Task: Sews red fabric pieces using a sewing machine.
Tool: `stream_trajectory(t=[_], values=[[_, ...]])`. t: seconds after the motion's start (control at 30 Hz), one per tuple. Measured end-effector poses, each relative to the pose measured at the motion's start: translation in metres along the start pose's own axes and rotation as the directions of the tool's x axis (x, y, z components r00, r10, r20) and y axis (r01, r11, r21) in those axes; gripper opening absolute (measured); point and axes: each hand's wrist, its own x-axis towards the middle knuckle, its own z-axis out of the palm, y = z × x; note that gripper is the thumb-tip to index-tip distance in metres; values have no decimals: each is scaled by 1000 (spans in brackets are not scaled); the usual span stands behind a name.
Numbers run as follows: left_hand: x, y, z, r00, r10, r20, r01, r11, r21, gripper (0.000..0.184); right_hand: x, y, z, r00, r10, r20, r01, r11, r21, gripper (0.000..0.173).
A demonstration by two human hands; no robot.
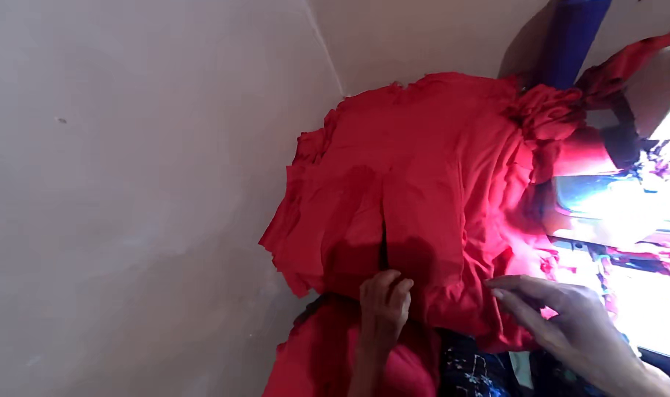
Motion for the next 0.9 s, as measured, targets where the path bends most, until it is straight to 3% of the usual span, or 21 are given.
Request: stream_trajectory(t=[0.1,0.23,0.37,0.47,0.57,0.67,0.73,0.8,0.87,0.9], values=[[-7,-4,17,995,-7,-98,11,999,39,9,7,-11,17,997,-68,44,70,997,-40,30],[-17,-5,15,986,-6,-165,-1,999,-42,12,8,-15,28,991,-100,84,105,993,-53,31],[-24,-2,3,989,-58,-137,39,990,-139,8,10,-16,38,987,-131,95,139,986,-90,31],[-24,5,-7,996,-88,-17,83,974,-211,8,13,-22,46,966,-226,127,243,960,-142,29],[-16,14,-26,988,-117,97,142,937,-321,8,16,-27,57,908,-353,224,409,862,-299,27],[6,21,-48,982,-172,77,188,893,-409,14,22,-29,66,885,-424,191,464,779,-422,25],[23,24,-54,973,-228,23,208,832,-514,16,33,-36,63,887,-455,81,454,824,-339,27],[42,26,-55,957,-286,43,245,724,-645,30,47,-52,51,902,-431,10,422,877,-230,29],[66,24,-57,916,-339,217,382,562,-734,56,59,-66,37,917,-397,-42,387,910,-152,27],[80,21,-58,851,-375,367,514,458,-725,64,64,-69,32,919,-389,-55,381,916,-124,26]])
